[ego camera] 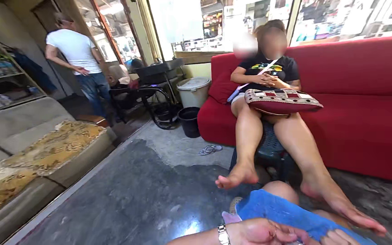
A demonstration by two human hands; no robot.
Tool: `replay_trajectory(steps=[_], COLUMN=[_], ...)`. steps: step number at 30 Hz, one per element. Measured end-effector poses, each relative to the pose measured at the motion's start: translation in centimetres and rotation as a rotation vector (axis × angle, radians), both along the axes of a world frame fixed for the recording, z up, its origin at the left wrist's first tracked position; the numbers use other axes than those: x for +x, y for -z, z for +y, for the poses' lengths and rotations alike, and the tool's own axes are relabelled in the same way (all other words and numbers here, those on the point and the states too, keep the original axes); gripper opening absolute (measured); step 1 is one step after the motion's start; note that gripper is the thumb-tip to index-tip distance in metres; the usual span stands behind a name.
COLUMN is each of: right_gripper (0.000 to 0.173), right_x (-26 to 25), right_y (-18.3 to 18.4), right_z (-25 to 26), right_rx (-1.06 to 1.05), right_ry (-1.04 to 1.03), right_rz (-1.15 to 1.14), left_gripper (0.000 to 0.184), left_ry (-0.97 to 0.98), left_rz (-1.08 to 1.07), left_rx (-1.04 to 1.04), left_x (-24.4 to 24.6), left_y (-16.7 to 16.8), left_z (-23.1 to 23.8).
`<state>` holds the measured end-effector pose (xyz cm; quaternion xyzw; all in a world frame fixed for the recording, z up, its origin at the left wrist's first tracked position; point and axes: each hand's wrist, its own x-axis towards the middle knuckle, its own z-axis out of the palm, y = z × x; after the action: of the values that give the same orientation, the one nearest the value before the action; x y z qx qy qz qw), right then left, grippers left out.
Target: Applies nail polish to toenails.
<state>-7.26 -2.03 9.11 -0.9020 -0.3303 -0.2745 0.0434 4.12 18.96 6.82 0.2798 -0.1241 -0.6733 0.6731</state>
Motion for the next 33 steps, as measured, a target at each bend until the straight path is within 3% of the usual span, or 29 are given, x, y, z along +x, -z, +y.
replay_trajectory(steps=[1,3,5,6,7,8,9,11,12,13,14,15,16,18,21,23,24,26,28,30,33], right_gripper=[0.024,0.027,0.034,0.039,0.041,0.042,0.037,0.028,0.028,0.029,0.028,0.026,0.026,0.031,0.032,0.031,0.033,0.033,0.033,0.038,0.030], right_x=[0.1,0.1,0.5,0.7,0.8,0.6,0.0,-1.1,-1.4,-1.5,-1.8,-2.3,-3.2,-5.0,-6.2,-6.4,-6.5,-7.1,-7.4,-7.6,-8.7], right_y=[-0.1,-0.5,-0.4,-0.5,-0.5,-0.3,0.1,2.2,3.4,4.4,5.2,5.9,6.4,6.6,5.5,4.9,4.9,5.6,6.5,6.8,7.9], right_z=[0.4,2.4,4.0,4.1,3.8,3.8,3.9,3.5,2.8,2.0,1.5,1.5,2.1,4.1,6.4,6.6,6.4,6.3,5.5,3.7,-1.0], right_rx=[0.046,0.342,0.926,1.193,1.283,1.154,0.849,0.244,0.077,-0.021,-0.056,-0.015,0.088,0.440,1.282,1.882,2.059,2.060,1.670,1.364,1.364], right_ry=[0.055,0.253,0.439,0.454,0.443,0.443,0.475,0.397,0.318,0.243,0.194,0.175,0.207,0.400,0.678,0.652,0.604,0.554,0.594,0.618,0.699], right_rz=[0.071,0.424,0.962,1.231,1.360,1.279,1.034,0.483,0.302,0.172,0.097,0.080,0.131,0.415,0.980,1.286,1.362,1.327,1.151,0.976,0.608], left_gripper=[0.033,0.043,0.038,0.036,0.033,0.032,0.034,0.030,0.025,0.025,0.026,0.026,0.024,0.026,0.025,0.020,0.019,0.019,0.020,0.032,0.048], left_ry=[-0.113,-0.368,-0.567,-0.592,-0.572,-0.527,-0.479,-0.373,-0.284,-0.163,-0.035,0.049,0.063,-0.035,-0.216,-0.213,-0.188,-0.158,-0.155,-0.169,-0.247], left_rz=[-0.258,-1.041,-1.665,-1.801,-1.832,-1.753,-1.545,-0.833,-0.419,-0.080,0.126,0.161,0.030,-0.525,-1.339,-1.543,-1.576,-1.598,-1.628,-1.641,-1.660], left_rx=[-0.041,-0.162,-0.265,-0.296,-0.279,-0.209,-0.096,0.155,0.229,0.253,0.244,0.228,0.219,0.157,-0.085,-0.253,-0.315,-0.385,-0.379,-0.301,-0.158], left_x=[-0.4,-0.4,-0.3,-0.2,-0.1,-0.4,-0.9,-1.9,-1.9,-1.7,-1.6,-1.8,-2.3,-3.5,-4.5,-4.1,-3.7,-3.4,-3.3,-3.1,-2.1], left_y=[-0.2,-0.1,0.9,1.4,1.7,1.9,2.1,2.4,2.6,2.8,3.1,3.3,3.4,3.9,6.0,6.9,7.1,7.5,7.8,7.8,7.7], left_z=[0.2,0.1,0.0,-0.1,0.0,0.3,0.5,0.3,0.2,0.2,0.2,0.1,0.0,-0.4,-0.9,-1.2,-1.4,-1.9,-2.6,-3.4,-3.5])
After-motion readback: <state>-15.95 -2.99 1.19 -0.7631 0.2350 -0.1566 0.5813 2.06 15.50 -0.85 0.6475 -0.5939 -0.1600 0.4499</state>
